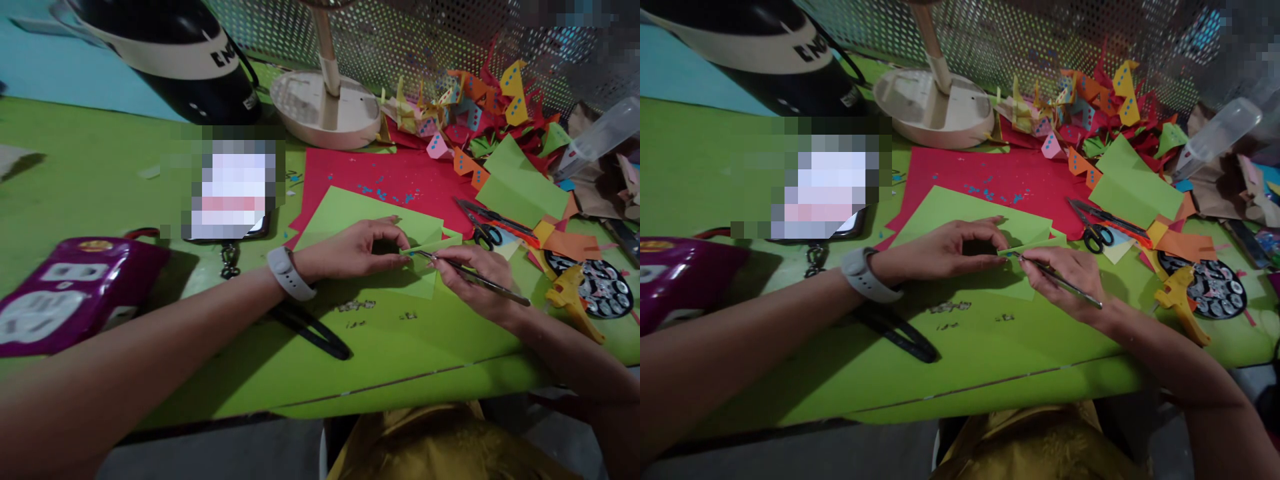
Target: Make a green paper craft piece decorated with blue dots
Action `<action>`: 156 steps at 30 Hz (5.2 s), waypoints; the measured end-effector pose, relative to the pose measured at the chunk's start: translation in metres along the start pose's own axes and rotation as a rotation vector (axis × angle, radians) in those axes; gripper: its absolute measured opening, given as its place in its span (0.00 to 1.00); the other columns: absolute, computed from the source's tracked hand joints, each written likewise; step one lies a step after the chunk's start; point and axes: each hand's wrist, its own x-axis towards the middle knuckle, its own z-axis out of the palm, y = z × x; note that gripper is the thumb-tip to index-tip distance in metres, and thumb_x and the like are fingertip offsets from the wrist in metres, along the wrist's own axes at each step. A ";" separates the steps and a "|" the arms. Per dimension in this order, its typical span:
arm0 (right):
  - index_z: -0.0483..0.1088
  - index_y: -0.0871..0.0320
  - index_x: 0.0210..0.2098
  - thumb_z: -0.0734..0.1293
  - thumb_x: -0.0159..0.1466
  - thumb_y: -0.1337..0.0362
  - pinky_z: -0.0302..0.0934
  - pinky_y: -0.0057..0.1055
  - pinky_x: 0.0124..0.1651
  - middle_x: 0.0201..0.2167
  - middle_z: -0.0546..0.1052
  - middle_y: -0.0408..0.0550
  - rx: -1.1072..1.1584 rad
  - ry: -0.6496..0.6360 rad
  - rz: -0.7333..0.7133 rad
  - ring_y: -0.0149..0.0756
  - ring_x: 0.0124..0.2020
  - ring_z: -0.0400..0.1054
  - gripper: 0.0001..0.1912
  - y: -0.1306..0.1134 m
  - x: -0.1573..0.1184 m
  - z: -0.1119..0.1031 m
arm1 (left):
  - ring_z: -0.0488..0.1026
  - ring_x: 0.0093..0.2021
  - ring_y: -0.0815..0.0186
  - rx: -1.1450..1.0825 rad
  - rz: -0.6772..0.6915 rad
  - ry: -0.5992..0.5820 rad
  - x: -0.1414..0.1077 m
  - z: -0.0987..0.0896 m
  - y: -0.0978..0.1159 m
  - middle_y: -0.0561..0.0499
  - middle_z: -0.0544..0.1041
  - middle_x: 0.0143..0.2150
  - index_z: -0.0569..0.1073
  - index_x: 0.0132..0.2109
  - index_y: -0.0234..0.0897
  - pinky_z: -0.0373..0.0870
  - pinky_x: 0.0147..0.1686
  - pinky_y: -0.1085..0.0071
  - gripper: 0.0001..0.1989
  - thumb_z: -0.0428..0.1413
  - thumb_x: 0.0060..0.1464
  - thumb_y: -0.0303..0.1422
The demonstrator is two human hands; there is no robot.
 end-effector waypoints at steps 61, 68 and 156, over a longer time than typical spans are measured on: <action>0.78 0.53 0.37 0.65 0.66 0.62 0.71 0.26 0.36 0.32 0.83 0.44 0.032 0.018 0.012 0.31 0.31 0.77 0.08 -0.001 -0.001 -0.001 | 0.73 0.55 0.57 0.018 -0.005 -0.010 -0.001 0.000 0.003 0.53 0.80 0.34 0.76 0.36 0.39 0.47 0.68 0.53 0.10 0.57 0.56 0.41; 0.77 0.52 0.38 0.66 0.66 0.61 0.72 0.28 0.38 0.34 0.83 0.44 0.038 -0.044 0.060 0.32 0.33 0.78 0.07 0.000 -0.001 -0.001 | 0.73 0.54 0.57 0.032 -0.007 -0.025 0.000 -0.001 0.004 0.54 0.80 0.34 0.75 0.36 0.39 0.47 0.68 0.52 0.10 0.56 0.56 0.41; 0.76 0.51 0.39 0.66 0.65 0.62 0.72 0.28 0.36 0.32 0.82 0.42 0.104 0.045 0.085 0.32 0.31 0.78 0.06 -0.002 0.001 0.001 | 0.63 0.66 0.53 -0.126 -0.048 0.061 -0.001 0.000 0.000 0.52 0.81 0.35 0.75 0.33 0.41 0.53 0.66 0.52 0.08 0.59 0.52 0.40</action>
